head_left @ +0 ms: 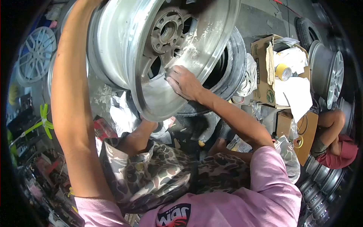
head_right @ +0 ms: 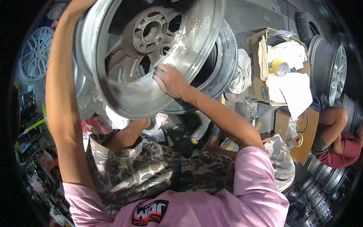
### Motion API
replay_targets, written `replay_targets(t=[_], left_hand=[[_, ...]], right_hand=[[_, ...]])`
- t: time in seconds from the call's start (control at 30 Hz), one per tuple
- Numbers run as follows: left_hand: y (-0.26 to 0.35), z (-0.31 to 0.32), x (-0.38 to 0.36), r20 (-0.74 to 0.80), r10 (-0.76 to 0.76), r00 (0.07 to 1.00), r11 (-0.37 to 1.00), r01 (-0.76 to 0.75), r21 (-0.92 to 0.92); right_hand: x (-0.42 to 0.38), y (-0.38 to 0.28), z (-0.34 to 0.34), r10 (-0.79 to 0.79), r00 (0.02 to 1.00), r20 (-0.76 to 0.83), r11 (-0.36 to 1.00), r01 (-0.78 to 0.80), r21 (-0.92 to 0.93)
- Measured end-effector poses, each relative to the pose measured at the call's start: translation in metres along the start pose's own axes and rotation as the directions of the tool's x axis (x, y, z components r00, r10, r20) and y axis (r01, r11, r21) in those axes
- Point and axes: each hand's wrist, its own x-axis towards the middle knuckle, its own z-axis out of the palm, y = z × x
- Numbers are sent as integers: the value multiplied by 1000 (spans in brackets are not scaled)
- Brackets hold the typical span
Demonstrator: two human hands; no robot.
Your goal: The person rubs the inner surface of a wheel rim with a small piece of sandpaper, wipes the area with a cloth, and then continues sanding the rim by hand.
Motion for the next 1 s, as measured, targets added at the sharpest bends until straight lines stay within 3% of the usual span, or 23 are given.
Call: replay_targets(t=[0.03,0.1,0.13,0.17,0.23,0.27,0.3,0.37,0.43,0.5,0.57,0.6,0.63,0.7,0.73,0.77,0.83,0.9,0.97,1.0], left_hand=[[0,0,-1,18,-7,1000,999,6,35],[4,2,-3,25,-29,999,999,28,24],[5,5,-5,22,-53,998,999,53,6],[6,7,-9,21,-58,998,998,58,4],[9,6,-14,-9,54,998,998,-55,-22],[8,4,-12,-18,56,998,998,-57,-23],[6,3,-6,1,28,1000,999,-28,-27],[4,6,-2,42,0,999,1000,1,-28],[-1,7,-1,14,19,1000,1000,-19,12],[-4,8,1,15,20,1000,999,-20,-26],[-2,6,1,6,27,1000,998,-27,-65],[2,4,-1,8,16,1000,999,-16,-39],[3,5,-3,19,2,1000,1000,-2,-14],[4,6,0,21,7,1000,1000,-8,22],[3,7,-2,12,8,1000,998,-8,54],[2,8,-3,9,4,1000,999,-5,53],[6,9,-5,31,-40,999,990,43,-131],[7,3,-6,24,-15,1000,995,17,-96],[10,8,-10,49,6,999,998,-3,-64],[15,7,-16,21,44,999,998,-43,-46]], right_hand=[[1,9,0,-1,1000,-2,1000,1,7],[4,52,-5,-324,931,-168,940,296,-171],[8,71,-11,-176,983,-57,967,162,-198],[5,74,1,-177,983,-52,967,164,-197],[3,53,18,-273,923,-271,946,206,-251],[0,19,16,-106,970,-221,994,101,-31],[-1,-8,2,-51,985,-168,998,56,23],[-2,31,-2,-220,964,-148,976,217,-38],[9,74,-10,-166,979,-115,973,144,-180],[8,66,-8,-139,987,-76,964,118,-237],[-1,26,13,-207,941,-268,978,189,-92],[-3,12,5,-100,981,-167,994,104,18],[0,34,8,-97,980,-172,994,102,25],[3,96,8,-300,941,-158,934,256,-249],[15,76,-33,68,988,138,969,-33,-243],[12,75,-21,66,988,142,969,-29,-244],[5,64,10,-267,945,-191,956,235,-173],[0,14,3,-22,1000,8,999,22,24],[1,50,-3,-288,946,-151,957,279,-81],[3,75,-5,-302,940,-155,938,265,-224]])
